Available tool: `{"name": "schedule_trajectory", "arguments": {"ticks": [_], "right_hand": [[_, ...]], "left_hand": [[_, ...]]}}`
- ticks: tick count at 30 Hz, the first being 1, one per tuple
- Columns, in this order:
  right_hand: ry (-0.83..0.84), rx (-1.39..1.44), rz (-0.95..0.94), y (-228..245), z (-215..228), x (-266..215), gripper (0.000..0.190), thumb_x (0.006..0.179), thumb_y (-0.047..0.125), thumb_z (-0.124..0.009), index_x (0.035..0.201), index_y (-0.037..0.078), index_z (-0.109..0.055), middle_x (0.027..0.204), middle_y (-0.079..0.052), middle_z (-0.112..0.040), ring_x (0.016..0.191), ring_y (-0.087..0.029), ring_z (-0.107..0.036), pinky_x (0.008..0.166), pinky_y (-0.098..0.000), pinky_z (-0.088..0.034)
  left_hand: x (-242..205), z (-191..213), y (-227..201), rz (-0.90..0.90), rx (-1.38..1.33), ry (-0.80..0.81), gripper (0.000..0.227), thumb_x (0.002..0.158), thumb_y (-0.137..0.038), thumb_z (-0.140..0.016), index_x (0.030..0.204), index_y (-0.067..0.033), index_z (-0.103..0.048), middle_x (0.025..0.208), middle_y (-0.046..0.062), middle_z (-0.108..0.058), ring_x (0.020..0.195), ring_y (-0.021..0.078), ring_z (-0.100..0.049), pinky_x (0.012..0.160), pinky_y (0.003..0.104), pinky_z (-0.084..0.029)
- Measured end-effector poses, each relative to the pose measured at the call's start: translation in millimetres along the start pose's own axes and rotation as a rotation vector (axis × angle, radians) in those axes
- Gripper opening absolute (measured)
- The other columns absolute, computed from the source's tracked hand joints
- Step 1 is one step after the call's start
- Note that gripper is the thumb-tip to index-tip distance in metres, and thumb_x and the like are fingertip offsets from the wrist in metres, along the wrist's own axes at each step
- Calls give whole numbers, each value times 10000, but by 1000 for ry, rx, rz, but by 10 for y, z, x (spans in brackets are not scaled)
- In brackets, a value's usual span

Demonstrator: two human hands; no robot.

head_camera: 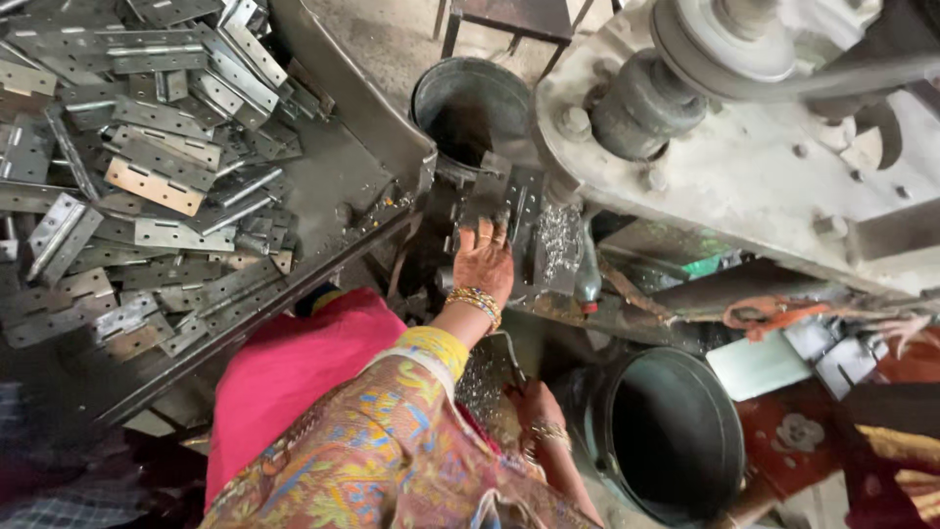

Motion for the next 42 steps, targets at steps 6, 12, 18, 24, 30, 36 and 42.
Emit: {"name": "schedule_trajectory", "arguments": {"ticks": [6,12,18,24,30,36,42], "right_hand": [[-22,-88,-54,-35,53,-39,478,859,507,-711,984,45,-724,944,-259,-715,916,-446,-697,772,-511,-544],[5,-48,-67,-327,-84,16,485,869,506,-689,1018,47,-733,990,-265,-725,958,-450,-703,811,-521,-555],[-10,-98,-71,-254,-256,118,495,879,505,-666,1052,48,-741,1035,-270,-736,999,-454,-710,851,-531,-566],[-12,-189,-175,-145,-36,-37,505,898,524,-640,1087,65,-732,1075,-260,-738,1044,-447,-706,891,-535,-559],[35,-166,-141,8,-80,-23,497,910,522,-633,1094,69,-721,1077,-280,-721,1071,-459,-686,912,-530,-546],[-4,-160,-119,-101,-224,47,480,900,468,-661,1158,67,-710,1136,-246,-721,1078,-426,-698,915,-513,-560],[-325,-240,-1,633,719,-476,590,832,393,-749,1293,44,-632,1241,-220,-665,1129,-400,-644,938,-481,-520]], "left_hand": [[350,-260,-188,34,81,236,431,968,-226,-489,1344,-86,-646,1622,89,-376,1477,320,-272,1129,531,-242],[248,-9,76,143,-159,143,427,941,-308,-537,1298,-113,-666,1528,102,-474,1431,292,-356,1108,540,-274],[-708,606,1577,214,-263,-31,347,824,-353,-647,1132,-216,-731,1238,28,-695,1205,262,-567,973,522,-416],[-1383,740,3316,308,354,-7,269,937,-243,-492,1051,-160,-721,1284,60,-643,1221,254,-552,951,519,-399],[-1298,390,3729,203,389,12,239,952,-238,-518,1034,-165,-730,1303,48,-644,1211,216,-590,1028,504,-386],[-1300,313,3907,213,317,97,192,952,-162,-562,1038,-135,-731,1208,56,-683,1131,226,-661,907,455,-471],[-1494,1233,3908,528,-45,-333,264,697,-185,-743,938,-77,-737,1046,149,-729,945,310,-704,834,515,-519]]}}
Point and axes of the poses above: each hand's wrist, its own x-axis towards the middle knuckle, its own z-axis out of the back of the hand, y = z × x, the point moved 9 cm from there along x, towards the middle knuckle
